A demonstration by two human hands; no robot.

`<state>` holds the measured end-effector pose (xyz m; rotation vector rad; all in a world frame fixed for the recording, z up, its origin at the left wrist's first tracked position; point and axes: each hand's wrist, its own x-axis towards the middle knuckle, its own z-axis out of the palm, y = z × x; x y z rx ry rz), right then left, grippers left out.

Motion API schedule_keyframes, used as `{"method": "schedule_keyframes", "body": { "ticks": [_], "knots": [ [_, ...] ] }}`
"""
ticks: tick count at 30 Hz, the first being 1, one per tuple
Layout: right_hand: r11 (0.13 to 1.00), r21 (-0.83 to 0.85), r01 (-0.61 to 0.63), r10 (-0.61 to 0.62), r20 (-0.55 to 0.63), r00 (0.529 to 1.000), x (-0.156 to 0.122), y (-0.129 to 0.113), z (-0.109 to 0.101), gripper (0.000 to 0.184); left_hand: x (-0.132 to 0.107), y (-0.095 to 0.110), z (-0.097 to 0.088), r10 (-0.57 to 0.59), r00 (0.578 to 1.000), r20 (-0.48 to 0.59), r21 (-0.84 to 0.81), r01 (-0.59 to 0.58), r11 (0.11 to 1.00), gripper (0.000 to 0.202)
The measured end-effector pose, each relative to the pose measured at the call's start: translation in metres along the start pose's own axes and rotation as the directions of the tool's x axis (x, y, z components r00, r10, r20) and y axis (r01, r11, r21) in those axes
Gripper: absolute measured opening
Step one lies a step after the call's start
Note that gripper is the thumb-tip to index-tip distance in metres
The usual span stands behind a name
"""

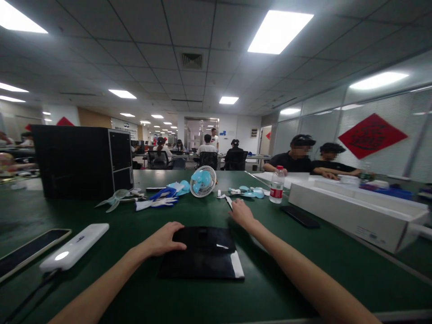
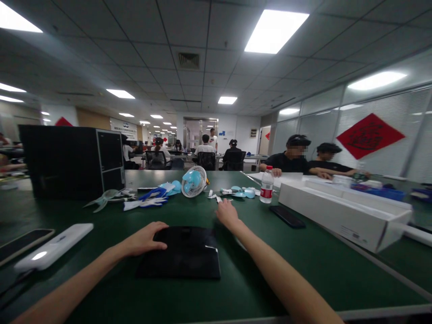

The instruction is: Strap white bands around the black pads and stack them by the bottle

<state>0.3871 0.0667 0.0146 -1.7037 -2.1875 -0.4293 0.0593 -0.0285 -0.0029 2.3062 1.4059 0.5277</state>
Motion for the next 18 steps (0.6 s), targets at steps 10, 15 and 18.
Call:
{"method": "schedule_keyframes", "body": {
  "ticks": [10,15,18],
  "knots": [
    [0.986,-0.073,-0.152,0.161,0.151,0.975,0.001,0.036,0.020,0.030,0.000,0.005,-0.001,-0.007,1.000,0.002,0.018,0.007,1.000,0.074],
    [0.983,-0.082,-0.165,0.176,0.166,0.970,0.000,0.034,0.013,0.030,-0.002,0.008,-0.002,-0.005,1.000,0.003,0.035,0.005,0.999,0.076],
    [0.981,-0.087,-0.173,0.186,0.169,0.968,0.000,0.037,0.008,0.029,-0.003,0.006,-0.003,-0.033,0.999,0.010,0.028,0.032,0.999,0.078]
  ]
}}
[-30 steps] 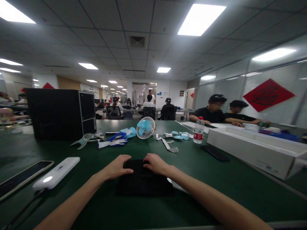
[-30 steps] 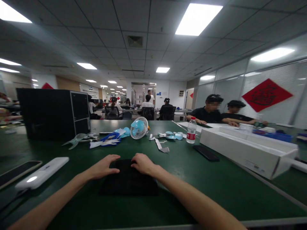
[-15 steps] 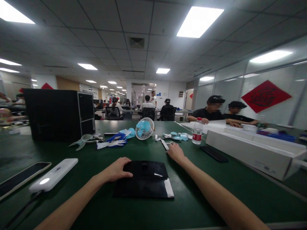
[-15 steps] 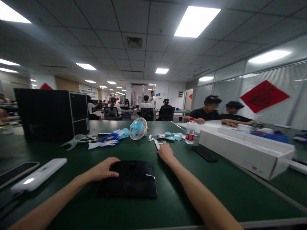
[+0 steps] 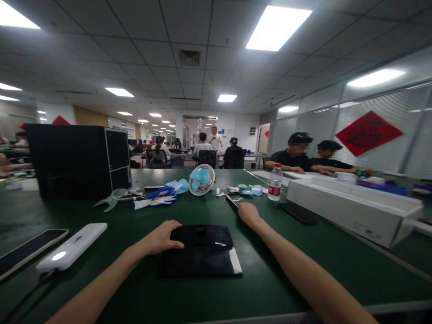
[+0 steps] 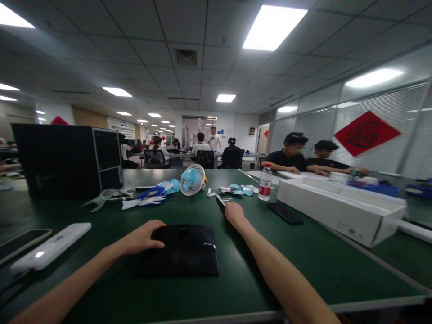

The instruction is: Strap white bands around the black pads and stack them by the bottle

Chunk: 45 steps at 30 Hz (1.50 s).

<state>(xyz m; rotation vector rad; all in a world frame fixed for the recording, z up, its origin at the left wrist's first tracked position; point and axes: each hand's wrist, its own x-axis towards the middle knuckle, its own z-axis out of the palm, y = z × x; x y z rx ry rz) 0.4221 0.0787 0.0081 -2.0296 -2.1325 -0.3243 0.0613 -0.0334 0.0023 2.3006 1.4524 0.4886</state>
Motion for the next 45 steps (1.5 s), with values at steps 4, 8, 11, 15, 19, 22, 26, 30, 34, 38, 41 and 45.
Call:
{"method": "schedule_keyframes", "body": {
  "ticks": [4,8,11,15,19,22,26,30,34,38,41,45],
  "knots": [
    [0.999,0.002,-0.035,0.035,-0.058,0.998,-0.001,0.011,-0.013,0.029,-0.001,-0.002,0.000,0.005,1.000,0.007,-0.012,-0.005,1.000,0.077],
    [0.997,0.014,-0.080,0.081,-0.209,0.975,-0.004,0.025,-0.038,0.029,-0.002,-0.002,-0.001,0.009,1.000,-0.004,-0.021,-0.009,1.000,0.076],
    [0.996,0.050,-0.067,0.079,-0.299,0.951,-0.013,0.032,-0.060,0.031,-0.003,0.000,-0.002,0.011,1.000,-0.009,-0.022,-0.011,1.000,0.073],
    [0.973,0.218,0.073,0.022,-0.403,0.915,-0.032,0.027,-0.085,0.027,-0.001,0.007,-0.008,0.058,0.981,-0.185,-0.009,-0.061,0.998,0.056],
    [0.848,0.467,0.251,-0.065,-0.377,0.924,-0.053,0.007,-0.099,0.026,-0.001,0.016,-0.021,0.119,0.814,-0.569,0.046,-0.113,0.993,0.041],
    [0.681,0.657,0.324,-0.147,-0.312,0.939,-0.062,-0.012,-0.100,0.027,-0.005,0.020,-0.032,0.129,0.648,-0.751,0.062,-0.126,0.990,0.040],
    [0.523,0.772,0.361,-0.264,-0.256,0.930,-0.069,-0.036,-0.093,0.026,-0.011,0.024,-0.040,0.092,0.603,-0.793,0.010,-0.138,0.990,0.044],
    [0.473,0.802,0.363,-0.327,-0.223,0.918,-0.075,-0.051,-0.091,0.025,-0.013,0.028,-0.038,0.080,0.715,-0.695,-0.043,-0.152,0.987,0.041],
    [0.451,0.824,0.342,-0.337,-0.197,0.921,-0.081,-0.057,-0.094,0.025,-0.015,0.029,-0.036,0.054,0.723,-0.689,-0.050,-0.123,0.991,0.038],
    [0.375,0.885,0.275,-0.321,-0.154,0.935,-0.083,-0.056,-0.096,0.024,-0.015,0.030,-0.041,-0.013,0.763,-0.647,-0.176,-0.132,0.975,0.036],
    [0.303,0.941,0.153,-0.308,-0.055,0.950,-0.085,-0.052,-0.094,0.027,-0.018,0.031,-0.045,-0.082,0.876,-0.476,-0.402,-0.134,0.906,0.035],
    [0.302,0.950,-0.082,-0.327,0.184,0.927,-0.096,-0.044,-0.086,0.030,-0.025,0.031,-0.043,-0.005,1.000,0.005,-0.585,0.006,0.811,0.046]
  ]
}}
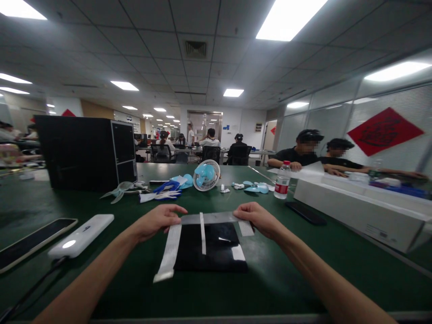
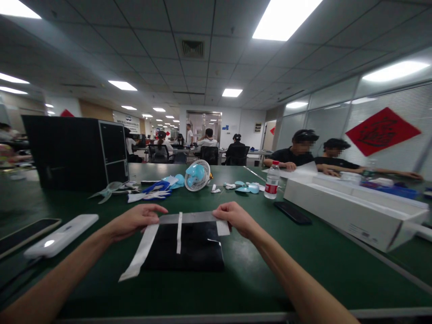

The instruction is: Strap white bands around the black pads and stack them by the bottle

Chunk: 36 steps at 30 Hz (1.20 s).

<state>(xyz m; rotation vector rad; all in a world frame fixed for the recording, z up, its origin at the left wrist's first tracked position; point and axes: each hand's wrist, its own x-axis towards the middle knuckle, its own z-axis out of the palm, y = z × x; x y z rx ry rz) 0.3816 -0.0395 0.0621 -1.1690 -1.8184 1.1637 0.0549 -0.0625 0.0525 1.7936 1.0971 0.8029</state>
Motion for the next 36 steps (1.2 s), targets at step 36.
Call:
{"method": "schedule_keyframes", "body": {
  "ticks": [36],
  "knots": [
    [0.806,-0.585,-0.090,0.218,0.153,0.964,-0.006,0.044,0.009,0.024,0.004,-0.015,0.022,-0.102,0.960,0.261,0.607,-0.081,0.790,0.021]
  ]
}}
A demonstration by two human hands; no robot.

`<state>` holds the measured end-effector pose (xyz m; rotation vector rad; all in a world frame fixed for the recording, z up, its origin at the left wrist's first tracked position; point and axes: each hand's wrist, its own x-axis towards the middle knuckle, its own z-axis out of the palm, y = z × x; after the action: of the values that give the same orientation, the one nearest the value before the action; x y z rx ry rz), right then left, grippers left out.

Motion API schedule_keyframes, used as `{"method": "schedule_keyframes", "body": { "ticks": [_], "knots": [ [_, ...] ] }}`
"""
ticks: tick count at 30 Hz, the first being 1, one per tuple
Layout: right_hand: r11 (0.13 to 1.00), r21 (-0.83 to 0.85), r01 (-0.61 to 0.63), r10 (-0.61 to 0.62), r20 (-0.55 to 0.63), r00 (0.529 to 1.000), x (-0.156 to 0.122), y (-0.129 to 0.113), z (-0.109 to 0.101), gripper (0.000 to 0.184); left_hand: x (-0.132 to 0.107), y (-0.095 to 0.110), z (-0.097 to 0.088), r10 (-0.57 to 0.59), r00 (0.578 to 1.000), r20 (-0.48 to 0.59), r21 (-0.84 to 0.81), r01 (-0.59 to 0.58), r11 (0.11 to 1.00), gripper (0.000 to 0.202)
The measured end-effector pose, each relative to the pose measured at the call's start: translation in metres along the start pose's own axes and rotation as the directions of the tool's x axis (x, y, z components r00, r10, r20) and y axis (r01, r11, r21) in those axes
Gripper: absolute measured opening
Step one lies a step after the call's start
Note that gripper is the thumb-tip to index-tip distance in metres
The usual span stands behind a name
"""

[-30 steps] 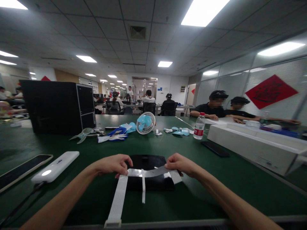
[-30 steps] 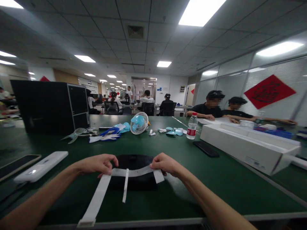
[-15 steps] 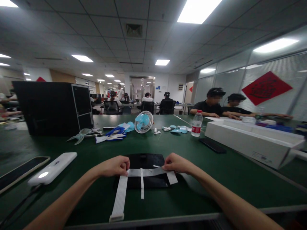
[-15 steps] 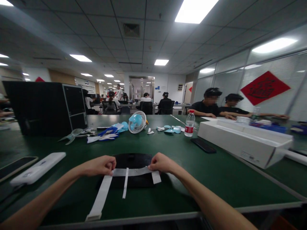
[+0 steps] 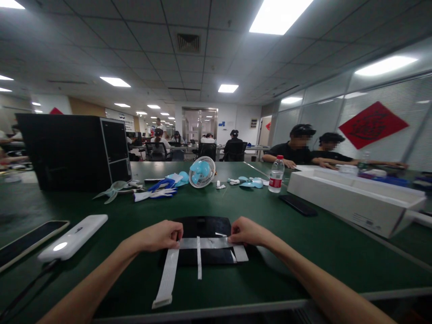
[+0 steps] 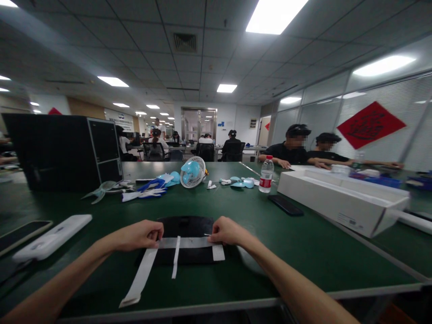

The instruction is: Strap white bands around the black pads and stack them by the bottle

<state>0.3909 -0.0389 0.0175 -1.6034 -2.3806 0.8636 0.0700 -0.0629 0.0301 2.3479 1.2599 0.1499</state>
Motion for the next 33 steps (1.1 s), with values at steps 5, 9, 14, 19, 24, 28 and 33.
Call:
{"method": "schedule_keyframes", "body": {
  "ticks": [5,9,14,19,24,28,33],
  "knots": [
    [0.998,-0.065,-0.020,0.017,-0.038,0.999,0.001,0.001,0.001,0.022,-0.002,0.014,0.005,0.203,0.979,-0.002,0.039,-0.203,0.978,0.040],
    [0.989,-0.147,0.007,-0.021,-0.092,0.996,-0.004,-0.007,-0.003,0.021,0.000,0.022,0.009,0.289,0.956,0.058,0.073,-0.292,0.953,0.049],
    [0.928,-0.248,0.279,-0.339,-0.251,0.907,-0.024,-0.043,0.006,0.023,0.002,0.020,0.010,0.281,0.957,0.066,0.084,-0.286,0.954,0.052],
    [0.730,-0.358,0.582,-0.631,-0.030,0.775,-0.031,-0.073,0.037,0.034,0.002,0.020,0.011,0.286,0.956,0.059,0.077,-0.290,0.954,0.053],
    [0.678,-0.483,0.554,-0.634,-0.003,0.773,-0.027,-0.078,0.053,0.040,0.003,0.022,0.012,0.292,0.956,0.035,0.064,-0.293,0.954,0.041],
    [0.646,-0.530,0.549,-0.647,0.001,0.762,-0.033,-0.077,0.061,0.037,0.001,0.024,0.012,0.295,0.955,0.040,0.074,-0.297,0.952,0.038],
    [0.634,-0.531,0.561,-0.664,-0.003,0.748,-0.045,-0.074,0.071,0.039,0.002,0.022,0.013,0.309,0.951,0.029,0.088,-0.310,0.947,0.033]
  ]
}}
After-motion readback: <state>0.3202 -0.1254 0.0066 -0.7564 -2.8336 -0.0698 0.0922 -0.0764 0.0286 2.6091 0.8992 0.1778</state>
